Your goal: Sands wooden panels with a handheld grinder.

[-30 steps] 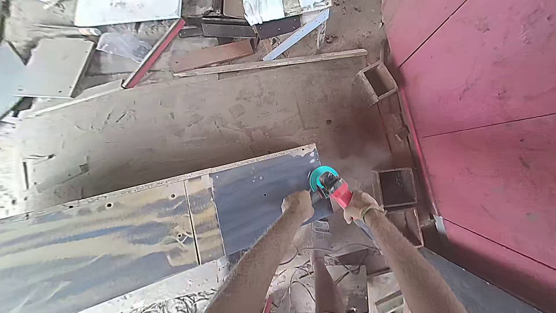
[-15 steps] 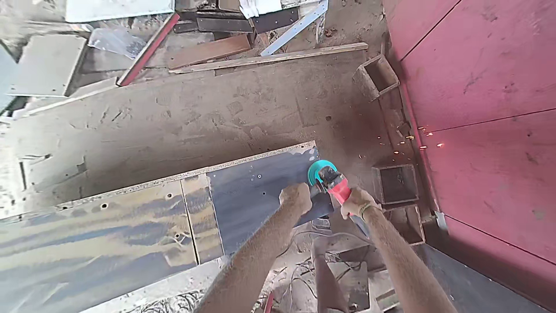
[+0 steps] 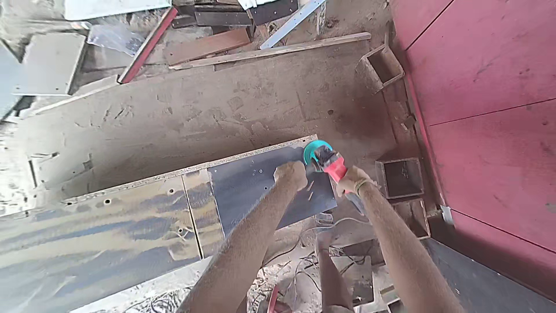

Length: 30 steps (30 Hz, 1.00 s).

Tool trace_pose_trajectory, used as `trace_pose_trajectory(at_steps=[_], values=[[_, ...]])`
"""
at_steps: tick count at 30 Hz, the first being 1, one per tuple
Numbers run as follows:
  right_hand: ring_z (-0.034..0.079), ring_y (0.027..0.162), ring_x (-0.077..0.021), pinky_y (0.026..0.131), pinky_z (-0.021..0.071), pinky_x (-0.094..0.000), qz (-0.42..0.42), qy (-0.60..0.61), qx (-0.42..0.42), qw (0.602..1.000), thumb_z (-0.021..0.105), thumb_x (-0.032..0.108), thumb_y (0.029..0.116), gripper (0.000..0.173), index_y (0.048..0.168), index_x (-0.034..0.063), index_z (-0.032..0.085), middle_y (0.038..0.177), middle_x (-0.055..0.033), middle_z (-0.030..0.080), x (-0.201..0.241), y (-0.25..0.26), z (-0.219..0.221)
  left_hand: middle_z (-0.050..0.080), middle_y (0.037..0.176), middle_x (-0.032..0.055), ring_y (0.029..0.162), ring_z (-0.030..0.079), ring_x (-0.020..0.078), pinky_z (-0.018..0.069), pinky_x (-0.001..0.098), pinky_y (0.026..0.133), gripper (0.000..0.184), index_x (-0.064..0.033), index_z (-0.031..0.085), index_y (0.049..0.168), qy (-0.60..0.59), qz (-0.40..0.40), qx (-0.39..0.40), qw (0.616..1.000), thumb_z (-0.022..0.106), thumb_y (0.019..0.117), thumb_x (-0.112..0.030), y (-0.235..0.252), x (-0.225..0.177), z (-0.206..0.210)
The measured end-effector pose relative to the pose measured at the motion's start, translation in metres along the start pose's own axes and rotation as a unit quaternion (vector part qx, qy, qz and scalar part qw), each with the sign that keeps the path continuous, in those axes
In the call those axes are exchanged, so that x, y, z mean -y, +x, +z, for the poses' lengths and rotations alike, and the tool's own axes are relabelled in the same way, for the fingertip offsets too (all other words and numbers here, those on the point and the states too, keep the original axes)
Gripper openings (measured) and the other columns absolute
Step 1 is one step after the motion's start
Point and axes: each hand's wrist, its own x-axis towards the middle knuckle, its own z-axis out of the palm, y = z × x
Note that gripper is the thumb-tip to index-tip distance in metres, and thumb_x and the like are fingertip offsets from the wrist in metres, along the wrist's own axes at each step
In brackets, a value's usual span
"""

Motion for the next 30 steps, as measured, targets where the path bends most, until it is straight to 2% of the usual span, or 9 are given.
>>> trace_pose_trajectory(at_steps=[3,6,11,14,18,22,25,28,30], values=[[0.068,0.116,-0.0351,0.097,0.0550,-0.0600,0.008,0.011,0.021,1.000,0.092,0.029,0.0619,0.068,0.121,0.0031,0.069,0.121,-0.0186,0.071,-0.017,-0.010,0.033,0.071,0.118,0.0195,0.109,0.070,0.0390,0.0568,0.0632,0.081,0.038,-0.0059,0.069,0.113,-0.001,0.005,0.018,1.000,0.071,0.0853,-0.032,-0.019,0.004,0.030],[0.070,0.115,-0.0313,0.096,0.0568,-0.0559,0.033,0.018,0.037,0.999,0.092,0.031,0.0581,0.073,0.122,0.0065,0.068,0.120,-0.0149,0.072,-0.040,-0.017,0.075,0.071,0.119,0.0173,0.110,0.070,0.0370,0.0576,0.0600,0.081,0.038,-0.0073,0.069,0.115,0.012,-0.002,0.059,0.998,0.072,0.0850,-0.030,-0.035,0.001,0.064],[0.071,0.114,-0.0302,0.094,0.0576,-0.0543,0.073,0.015,0.058,0.996,0.089,0.036,0.0623,0.067,0.119,0.0064,0.069,0.118,-0.0140,0.073,-0.068,-0.044,0.136,0.071,0.118,0.0184,0.111,0.069,0.0386,0.0568,0.0600,0.083,0.038,-0.0055,0.068,0.117,0.000,0.017,0.094,0.995,0.069,0.0890,-0.031,-0.063,0.005,0.128],[0.070,0.117,-0.0311,0.097,0.0561,-0.0554,0.057,0.014,0.075,0.995,0.087,0.037,0.0674,0.068,0.125,0.0071,0.067,0.122,-0.0154,0.072,-0.078,-0.048,0.155,0.071,0.120,0.0185,0.113,0.069,0.0372,0.0560,0.0596,0.087,0.043,-0.0055,0.068,0.120,-0.001,0.022,0.110,0.994,0.068,0.0907,-0.037,-0.071,0.009,0.146],[0.068,0.118,-0.0339,0.098,0.0552,-0.0582,0.027,0.019,0.067,0.997,0.088,0.034,0.0671,0.069,0.126,0.0051,0.067,0.124,-0.0175,0.071,-0.061,-0.045,0.127,0.071,0.115,0.0174,0.109,0.069,0.0369,0.0570,0.0595,0.082,0.040,-0.0066,0.068,0.115,0.004,0.013,0.070,0.997,0.069,0.0874,-0.035,-0.068,0.014,0.123],[0.067,0.117,-0.0386,0.096,0.0541,-0.0623,-0.005,0.022,0.031,0.999,0.090,0.026,0.0666,0.066,0.123,0.0009,0.067,0.124,-0.0217,0.069,-0.023,-0.026,0.051,0.071,0.117,0.0195,0.109,0.070,0.0382,0.0566,0.0624,0.081,0.037,-0.0057,0.068,0.113,0.019,-0.001,0.026,0.999,0.070,0.0856,-0.031,-0.032,0.007,0.055],[0.064,0.122,-0.0370,0.100,0.0513,-0.0615,-0.029,-0.023,0.025,0.999,0.087,0.025,0.0724,0.069,0.131,-0.0003,0.063,0.129,-0.0220,0.067,-0.002,-0.014,0.001,0.070,0.117,0.0191,0.109,0.070,0.0355,0.0568,0.0611,0.082,0.035,-0.0038,0.066,0.112,0.012,-0.012,0.024,1.000,0.068,0.0880,-0.029,-0.013,0.004,0.021],[0.063,0.125,-0.0358,0.103,0.0493,-0.0582,-0.039,-0.084,0.052,0.994,0.085,0.030,0.0810,0.063,0.128,-0.0059,0.063,0.130,-0.0236,0.065,0.001,-0.022,-0.014,0.071,0.107,0.0177,0.096,0.072,0.0325,0.0575,0.0574,0.079,0.031,-0.0031,0.065,0.109,-0.022,-0.011,0.052,0.998,0.067,0.0888,-0.026,-0.014,0.006,0.027],[0.065,0.119,-0.0373,0.100,0.0507,-0.0584,-0.040,-0.091,0.078,0.992,0.087,0.031,0.0804,0.060,0.121,-0.0085,0.065,0.124,-0.0249,0.067,-0.011,-0.028,-0.003,0.072,0.105,0.0189,0.094,0.073,0.0338,0.0577,0.0588,0.079,0.031,-0.0020,0.067,0.107,-0.031,-0.004,0.079,0.996,0.068,0.0892,-0.027,-0.025,0.005,0.044]])
